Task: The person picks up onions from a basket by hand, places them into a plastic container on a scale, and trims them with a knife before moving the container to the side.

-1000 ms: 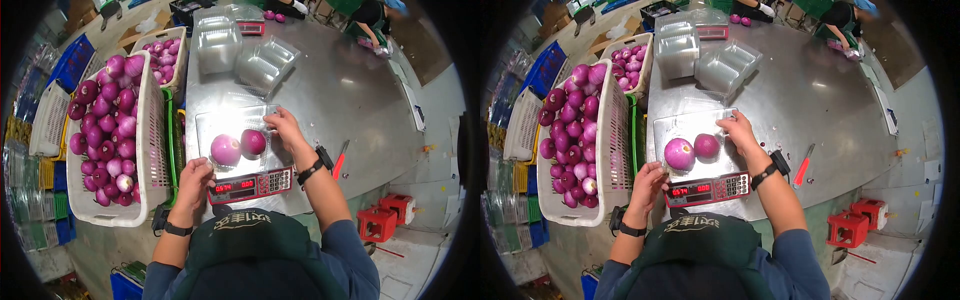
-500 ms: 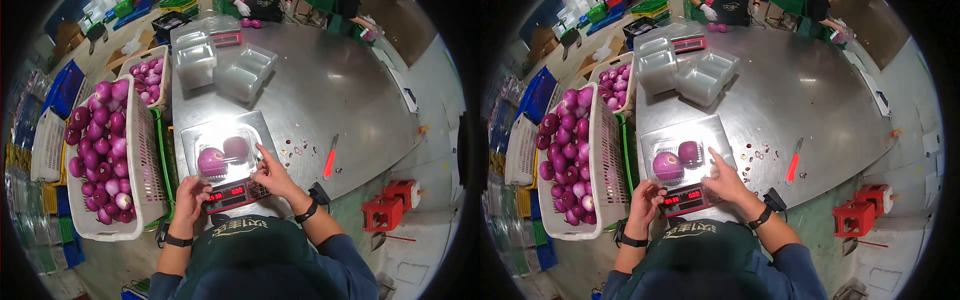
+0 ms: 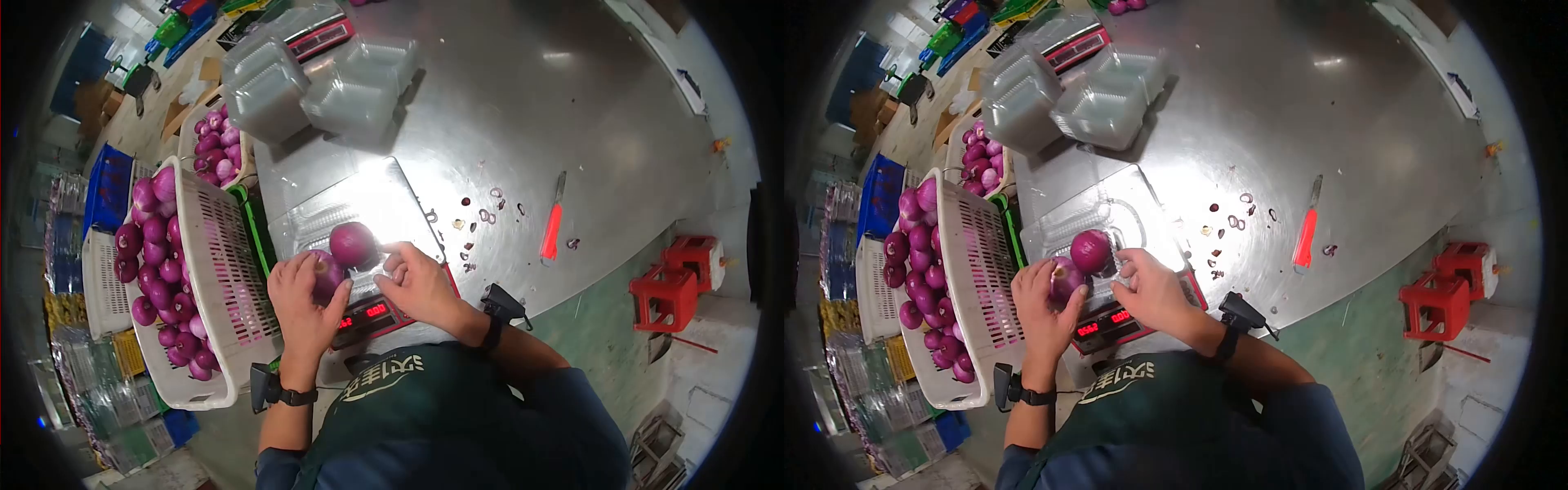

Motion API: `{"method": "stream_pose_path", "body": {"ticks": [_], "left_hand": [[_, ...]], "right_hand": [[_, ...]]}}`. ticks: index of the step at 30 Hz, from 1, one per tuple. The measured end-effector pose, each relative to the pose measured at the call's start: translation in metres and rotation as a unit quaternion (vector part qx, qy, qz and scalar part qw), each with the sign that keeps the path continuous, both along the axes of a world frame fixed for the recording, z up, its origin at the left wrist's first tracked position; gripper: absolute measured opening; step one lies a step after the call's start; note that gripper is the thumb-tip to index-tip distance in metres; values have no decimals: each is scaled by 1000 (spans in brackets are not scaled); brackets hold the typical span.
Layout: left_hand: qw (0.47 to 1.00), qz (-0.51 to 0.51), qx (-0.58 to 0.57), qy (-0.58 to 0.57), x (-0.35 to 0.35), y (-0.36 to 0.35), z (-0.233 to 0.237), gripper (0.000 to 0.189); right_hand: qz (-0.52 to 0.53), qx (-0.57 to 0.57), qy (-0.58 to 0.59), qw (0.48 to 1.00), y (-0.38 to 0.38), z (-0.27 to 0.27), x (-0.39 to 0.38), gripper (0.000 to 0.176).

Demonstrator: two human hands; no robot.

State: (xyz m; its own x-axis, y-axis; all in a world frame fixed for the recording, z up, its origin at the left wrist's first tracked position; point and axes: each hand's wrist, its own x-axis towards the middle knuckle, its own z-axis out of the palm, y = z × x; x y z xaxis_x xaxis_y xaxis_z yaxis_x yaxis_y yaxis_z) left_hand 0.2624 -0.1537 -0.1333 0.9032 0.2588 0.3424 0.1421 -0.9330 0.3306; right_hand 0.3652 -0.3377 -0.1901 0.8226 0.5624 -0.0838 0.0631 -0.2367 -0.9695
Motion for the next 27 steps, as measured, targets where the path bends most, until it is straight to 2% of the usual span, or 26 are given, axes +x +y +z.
{"method": "stream_pose_path", "body": {"ticks": [8,10,11,13,17,18,19,25,27], "left_hand": [[979,26,70,190,65,-11,7,65],[975,44,-11,216,75,-5,2,67],[973,45,-8,224,78,-3,0,67],[975,61,-76,199,79,1,-2,68],[962,64,-99,245,80,6,-4,72],[958,86,-152,230,81,6,-5,71],[950,107,-204,212,81,7,-7,70],[930,122,-306,165,71,12,-12,73],[933,117,-293,175,70,14,-12,74]], "right_hand": [[52,94,-10,994,-7,-23,13,47],[63,99,30,993,-9,-20,17,45],[72,101,62,990,-9,-18,20,44],[80,107,80,988,-9,-19,24,42],[107,122,91,982,-7,-26,33,39],[107,125,101,981,-7,-25,35,39],[111,121,105,981,-7,-24,38,40],[129,128,119,976,-4,-32,40,50],[134,134,125,974,-3,-28,41,51]]}}
